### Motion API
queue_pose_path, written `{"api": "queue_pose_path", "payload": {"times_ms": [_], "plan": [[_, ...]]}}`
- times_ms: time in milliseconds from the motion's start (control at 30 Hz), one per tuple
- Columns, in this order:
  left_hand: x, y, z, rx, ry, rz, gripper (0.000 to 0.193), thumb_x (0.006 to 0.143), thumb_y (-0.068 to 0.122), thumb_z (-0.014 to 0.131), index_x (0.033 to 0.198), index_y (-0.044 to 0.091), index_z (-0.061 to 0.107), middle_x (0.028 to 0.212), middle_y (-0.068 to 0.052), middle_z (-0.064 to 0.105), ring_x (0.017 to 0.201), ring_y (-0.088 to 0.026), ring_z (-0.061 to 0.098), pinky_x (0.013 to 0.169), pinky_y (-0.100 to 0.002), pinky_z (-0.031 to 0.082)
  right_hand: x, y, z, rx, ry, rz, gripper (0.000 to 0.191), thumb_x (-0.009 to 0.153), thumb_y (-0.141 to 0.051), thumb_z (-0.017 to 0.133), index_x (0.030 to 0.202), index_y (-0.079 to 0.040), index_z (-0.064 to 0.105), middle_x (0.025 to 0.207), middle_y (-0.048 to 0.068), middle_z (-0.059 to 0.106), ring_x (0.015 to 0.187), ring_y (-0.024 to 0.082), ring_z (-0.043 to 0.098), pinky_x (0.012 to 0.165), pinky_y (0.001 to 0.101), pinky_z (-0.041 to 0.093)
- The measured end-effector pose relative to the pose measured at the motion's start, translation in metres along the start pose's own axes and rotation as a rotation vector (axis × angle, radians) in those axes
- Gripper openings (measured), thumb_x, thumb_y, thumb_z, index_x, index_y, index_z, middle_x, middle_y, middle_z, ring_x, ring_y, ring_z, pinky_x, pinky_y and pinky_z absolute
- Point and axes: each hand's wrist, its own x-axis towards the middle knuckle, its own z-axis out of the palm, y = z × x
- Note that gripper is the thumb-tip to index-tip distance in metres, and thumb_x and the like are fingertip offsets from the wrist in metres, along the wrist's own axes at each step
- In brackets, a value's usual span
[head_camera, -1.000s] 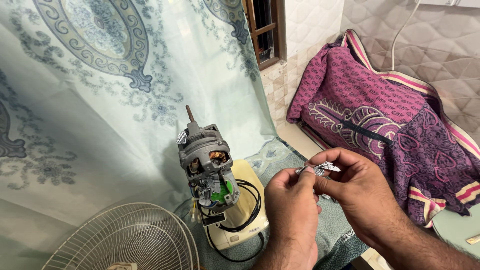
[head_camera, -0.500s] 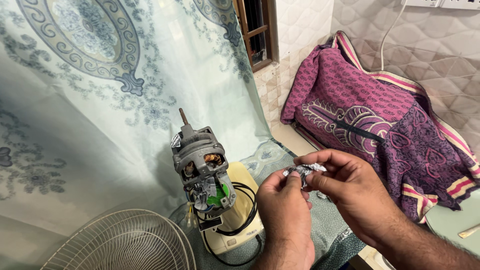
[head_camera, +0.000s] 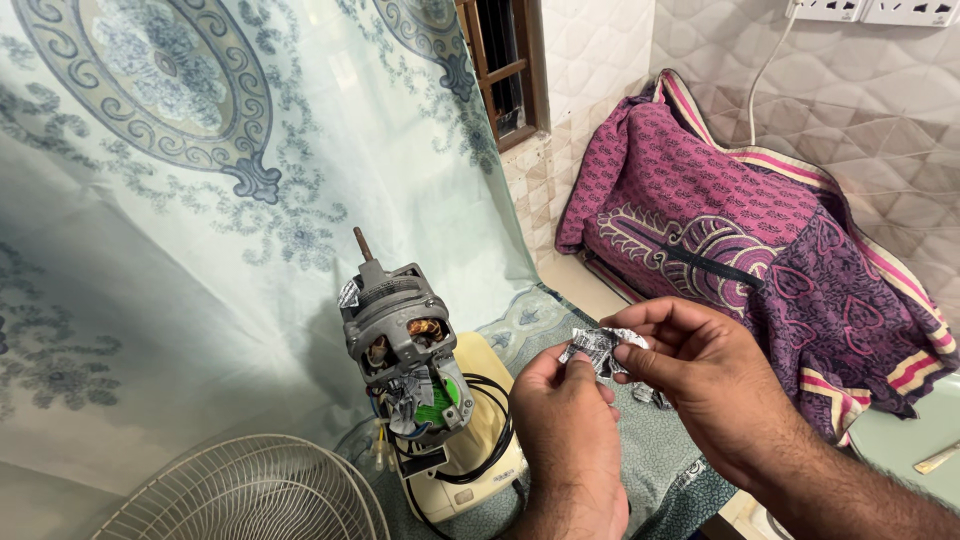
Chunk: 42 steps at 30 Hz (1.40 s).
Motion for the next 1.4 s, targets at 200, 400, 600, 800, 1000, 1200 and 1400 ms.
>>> {"api": "queue_pose_path", "payload": {"times_ms": [200,400,600,800,1000,1200,1400], "plan": [[0.001,-0.002,0.001,0.003,0.0,0.011,0.019,0.097,0.017,0.061,0.099,0.003,0.073,0.065,-0.001,0.057,0.056,-0.009,0.05,0.051,-0.026,0.042,0.003,-0.001,-0.004,0.101,0.105,0.078,0.022,0.087,0.009,0.062,0.107,0.004,0.069,0.098,0.01,0.077,0.082,0.016,0.072,0.077,0.0319,0.061],[-0.003,0.001,-0.001,0.047,0.001,-0.026,0.017,0.096,0.018,0.065,0.099,0.003,0.073,0.067,-0.001,0.058,0.058,-0.009,0.052,0.054,-0.025,0.043,0.005,0.004,-0.008,0.111,0.158,0.168,0.023,0.089,0.01,0.06,0.109,0.003,0.069,0.095,0.012,0.074,0.078,0.019,0.069,0.073,0.0329,0.058],[-0.002,-0.002,-0.005,0.058,0.002,-0.021,0.017,0.096,0.019,0.064,0.095,0.003,0.07,0.068,-0.002,0.059,0.058,-0.01,0.053,0.054,-0.026,0.045,0.01,0.012,-0.01,0.221,0.226,0.262,0.022,0.094,0.005,0.056,0.113,0.0,0.066,0.098,0.011,0.072,0.084,0.019,0.067,0.078,0.0315,0.057],[-0.001,-0.003,-0.009,-0.035,-0.004,-0.011,0.019,0.098,0.016,0.056,0.097,0.0,0.066,0.079,-0.006,0.069,0.065,-0.012,0.065,0.059,-0.028,0.054,0.008,0.005,-0.005,0.433,0.376,0.476,0.026,0.104,-0.012,0.044,0.116,0.004,0.061,0.11,0.015,0.063,0.101,0.026,0.066,0.093,0.0378,0.056],[-0.006,0.003,-0.01,-0.096,-0.037,-0.038,0.021,0.102,0.016,0.051,0.104,-0.001,0.062,0.09,-0.011,0.074,0.071,-0.015,0.071,0.065,-0.029,0.059,0.007,-0.003,0.001,0.449,0.233,0.389,0.032,0.097,0.002,0.037,0.119,0.004,0.059,0.13,0.02,0.066,0.107,0.027,0.066,0.097,0.0386,0.056],[-0.008,0.009,-0.009,-0.121,-0.001,-0.004,0.019,0.1,0.015,0.054,0.105,-0.002,0.061,0.093,-0.012,0.075,0.074,-0.016,0.074,0.067,-0.029,0.06,0.006,-0.002,0.002,0.407,0.043,0.248,0.03,0.093,0.006,0.049,0.121,0.0,0.057,0.129,0.016,0.07,0.101,0.025,0.067,0.092,0.038,0.055],[-0.012,0.016,-0.007,-0.075,0.09,-0.042,0.019,0.1,0.014,0.055,0.112,-0.002,0.054,0.099,-0.015,0.071,0.079,-0.017,0.075,0.073,-0.029,0.062,0.004,-0.003,0.004,0.404,0.146,0.26,0.025,0.094,0.001,0.054,0.118,-0.001,0.06,0.12,0.017,0.069,0.111,0.024,0.069,0.097,0.0356,0.057]]}}
